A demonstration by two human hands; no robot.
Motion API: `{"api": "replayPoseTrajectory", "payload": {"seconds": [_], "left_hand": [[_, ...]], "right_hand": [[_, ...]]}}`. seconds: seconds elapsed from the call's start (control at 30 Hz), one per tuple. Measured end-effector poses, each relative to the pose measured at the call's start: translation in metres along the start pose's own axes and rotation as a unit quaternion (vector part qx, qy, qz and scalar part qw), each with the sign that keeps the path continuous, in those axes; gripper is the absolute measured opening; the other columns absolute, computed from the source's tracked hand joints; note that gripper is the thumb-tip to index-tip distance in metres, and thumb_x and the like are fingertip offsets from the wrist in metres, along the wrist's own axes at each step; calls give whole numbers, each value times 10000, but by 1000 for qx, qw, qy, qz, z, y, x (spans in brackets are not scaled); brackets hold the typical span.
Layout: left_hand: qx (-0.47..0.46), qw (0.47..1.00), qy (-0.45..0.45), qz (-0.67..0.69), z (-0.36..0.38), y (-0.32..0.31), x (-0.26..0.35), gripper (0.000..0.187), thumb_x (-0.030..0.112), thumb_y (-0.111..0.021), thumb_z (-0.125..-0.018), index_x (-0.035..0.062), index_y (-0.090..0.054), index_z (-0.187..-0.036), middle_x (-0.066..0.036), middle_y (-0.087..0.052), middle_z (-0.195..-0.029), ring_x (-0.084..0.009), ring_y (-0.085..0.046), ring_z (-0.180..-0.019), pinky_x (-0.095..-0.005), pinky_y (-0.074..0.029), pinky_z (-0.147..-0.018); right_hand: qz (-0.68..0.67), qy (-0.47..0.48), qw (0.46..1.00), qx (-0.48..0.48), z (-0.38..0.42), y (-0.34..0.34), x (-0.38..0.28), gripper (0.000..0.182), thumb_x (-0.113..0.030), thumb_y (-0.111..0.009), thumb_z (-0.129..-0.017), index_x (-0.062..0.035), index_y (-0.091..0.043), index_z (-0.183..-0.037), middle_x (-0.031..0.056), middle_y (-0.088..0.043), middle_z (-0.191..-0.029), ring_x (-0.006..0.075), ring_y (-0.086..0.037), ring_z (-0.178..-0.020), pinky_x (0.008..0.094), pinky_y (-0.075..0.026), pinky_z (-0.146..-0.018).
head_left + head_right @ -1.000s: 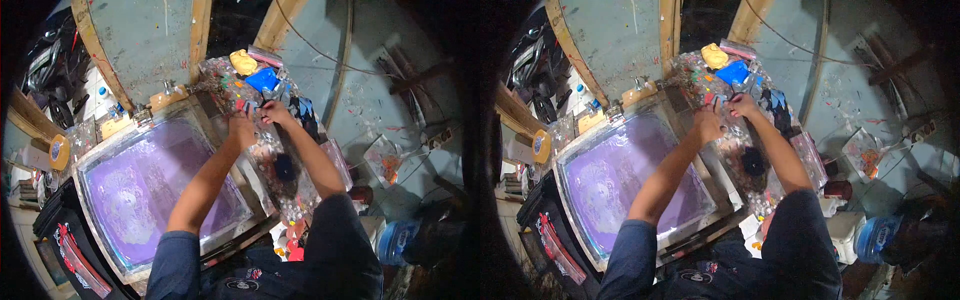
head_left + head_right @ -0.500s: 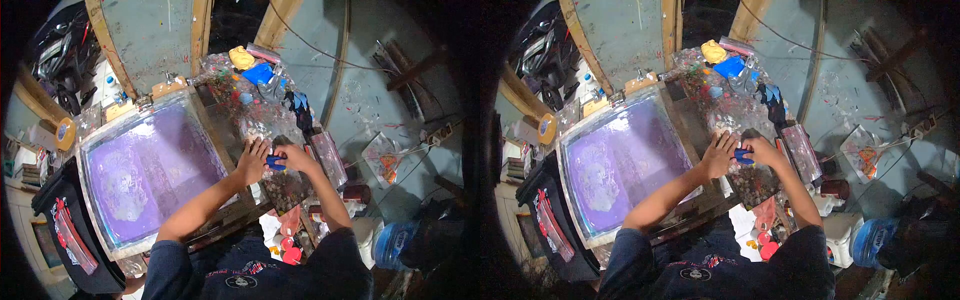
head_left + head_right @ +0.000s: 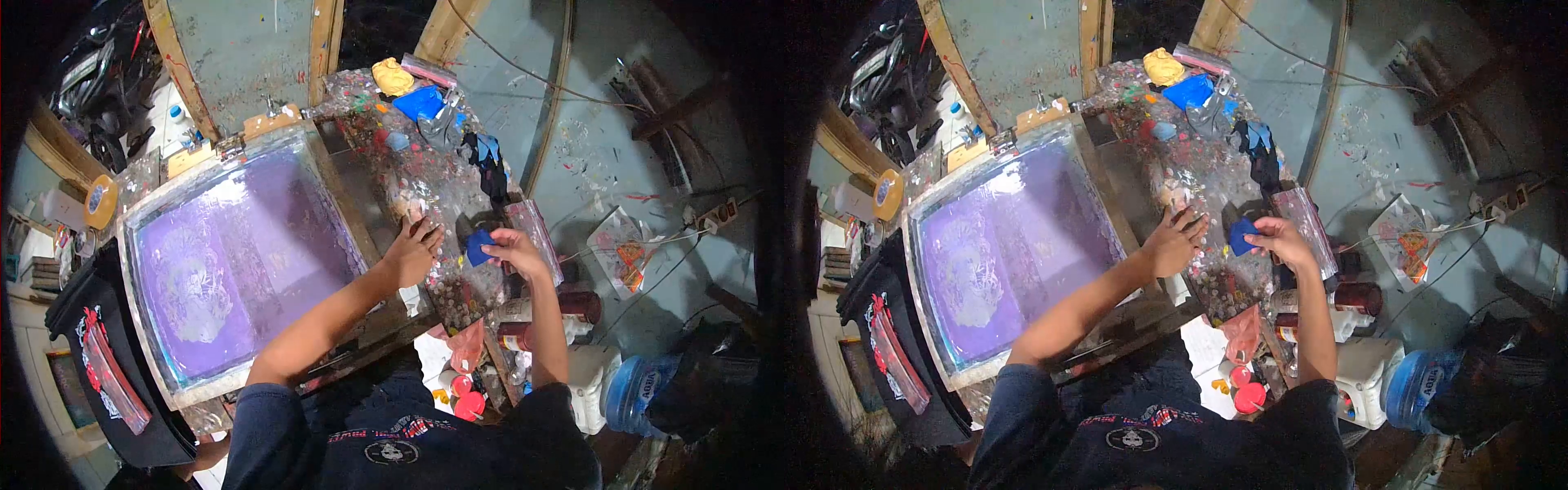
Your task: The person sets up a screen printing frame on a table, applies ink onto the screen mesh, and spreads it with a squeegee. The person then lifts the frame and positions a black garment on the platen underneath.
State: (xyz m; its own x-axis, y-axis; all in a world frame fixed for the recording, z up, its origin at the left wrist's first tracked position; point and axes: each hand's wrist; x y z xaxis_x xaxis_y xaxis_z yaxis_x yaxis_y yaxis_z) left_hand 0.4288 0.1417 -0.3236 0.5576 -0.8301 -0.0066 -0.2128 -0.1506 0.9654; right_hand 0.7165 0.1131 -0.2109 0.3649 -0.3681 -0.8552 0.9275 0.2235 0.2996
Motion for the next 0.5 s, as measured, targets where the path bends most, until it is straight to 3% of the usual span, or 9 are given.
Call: {"api": "replayPoseTrajectory", "payload": {"seconds": [0.17, 0.5], "left_hand": [[11, 999, -38, 0, -1, 6, -4, 512, 334, -567, -991, 88, -613, -1438, -53, -489, -1587, -369, -360, -1473, -671, -279, -1150], [-48, 996, -74, 32, -4, 16, -10, 366, 268, -594, -954, 153, -700, -1285, -12, -618, -1426, -328, -398, -1460, -685, -314, -1110]], "right_hand": [[-98, -32, 994, -33, 1, -4, 8, 216, -99, -835, -892, -20, -713, -1052, 70, -753, -985, 132, -709, -793, 295, -622, -709], [-18, -70, 993, -95, -49, -30, 5, 278, -59, -849, -865, 55, -714, -1080, 121, -745, -1004, 188, -733, -885, 307, -651, -759]]}}
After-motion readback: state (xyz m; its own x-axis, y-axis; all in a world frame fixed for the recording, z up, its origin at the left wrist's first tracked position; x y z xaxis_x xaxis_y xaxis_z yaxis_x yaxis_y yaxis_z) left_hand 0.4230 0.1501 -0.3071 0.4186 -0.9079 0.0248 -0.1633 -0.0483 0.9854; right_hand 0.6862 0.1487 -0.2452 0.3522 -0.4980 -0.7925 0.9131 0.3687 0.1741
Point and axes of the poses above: each hand's wrist, its own z-axis away from the middle knuckle, its own y-axis out of the back of the hand, x = y × z
